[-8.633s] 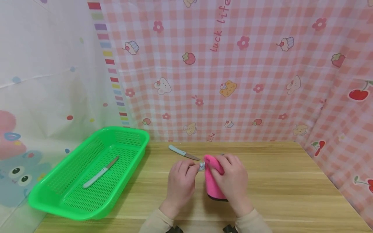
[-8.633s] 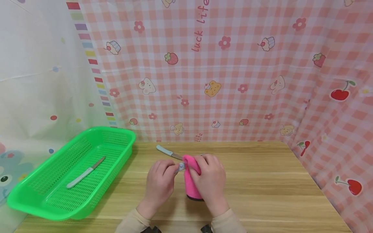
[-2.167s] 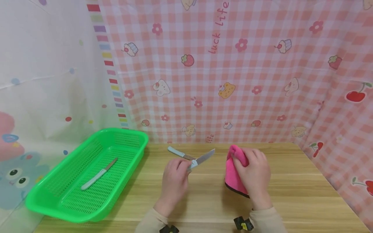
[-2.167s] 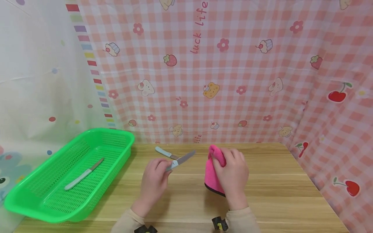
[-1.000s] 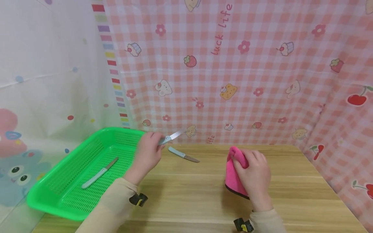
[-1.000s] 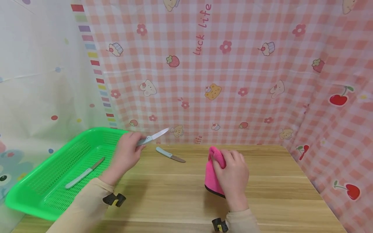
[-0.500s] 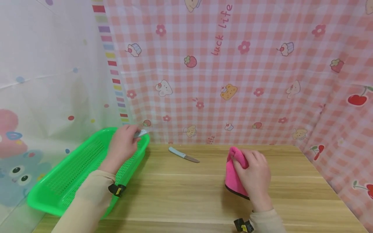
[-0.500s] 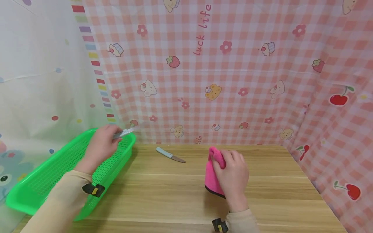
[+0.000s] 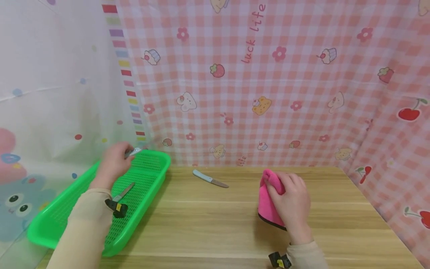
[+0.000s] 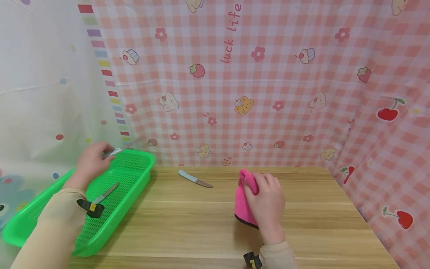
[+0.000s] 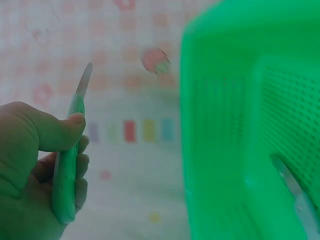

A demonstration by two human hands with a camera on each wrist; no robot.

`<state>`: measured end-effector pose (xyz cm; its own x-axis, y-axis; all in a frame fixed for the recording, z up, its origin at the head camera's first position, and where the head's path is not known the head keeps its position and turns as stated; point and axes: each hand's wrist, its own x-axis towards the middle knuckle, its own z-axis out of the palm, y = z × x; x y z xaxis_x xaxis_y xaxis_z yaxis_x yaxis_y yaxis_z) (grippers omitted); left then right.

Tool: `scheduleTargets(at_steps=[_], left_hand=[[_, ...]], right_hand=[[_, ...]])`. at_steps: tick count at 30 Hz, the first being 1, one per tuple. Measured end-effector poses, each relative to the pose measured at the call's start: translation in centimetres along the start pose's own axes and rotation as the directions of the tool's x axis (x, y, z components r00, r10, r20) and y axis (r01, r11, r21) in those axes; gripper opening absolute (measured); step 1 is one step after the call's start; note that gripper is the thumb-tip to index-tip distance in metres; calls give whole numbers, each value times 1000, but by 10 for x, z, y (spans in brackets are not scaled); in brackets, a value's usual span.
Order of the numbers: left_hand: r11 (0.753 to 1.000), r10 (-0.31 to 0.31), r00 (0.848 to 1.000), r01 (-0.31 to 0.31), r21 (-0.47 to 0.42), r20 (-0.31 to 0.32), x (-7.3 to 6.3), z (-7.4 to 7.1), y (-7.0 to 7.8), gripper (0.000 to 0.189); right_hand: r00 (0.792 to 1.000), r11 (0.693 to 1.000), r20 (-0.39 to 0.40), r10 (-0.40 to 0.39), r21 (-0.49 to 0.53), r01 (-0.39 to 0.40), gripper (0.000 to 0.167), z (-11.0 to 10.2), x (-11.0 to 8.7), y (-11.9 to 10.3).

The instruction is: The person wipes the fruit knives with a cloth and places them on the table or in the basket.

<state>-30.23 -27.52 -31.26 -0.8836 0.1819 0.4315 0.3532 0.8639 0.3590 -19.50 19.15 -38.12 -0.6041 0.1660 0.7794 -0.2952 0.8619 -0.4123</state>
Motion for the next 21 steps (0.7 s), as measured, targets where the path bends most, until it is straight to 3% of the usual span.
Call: scheduleTargets(at_steps=[11, 21], left_hand=[[993, -118, 992, 118, -3, 52, -15, 10, -58, 21], [982, -189, 975, 186, 35, 119, -36, 19, -78, 25]], right_hand=[[1000, 1000, -5, -9, -2, 9, 32, 0, 0, 2], [1000, 1000, 1, -7, -2, 7, 31, 0, 0, 3]])
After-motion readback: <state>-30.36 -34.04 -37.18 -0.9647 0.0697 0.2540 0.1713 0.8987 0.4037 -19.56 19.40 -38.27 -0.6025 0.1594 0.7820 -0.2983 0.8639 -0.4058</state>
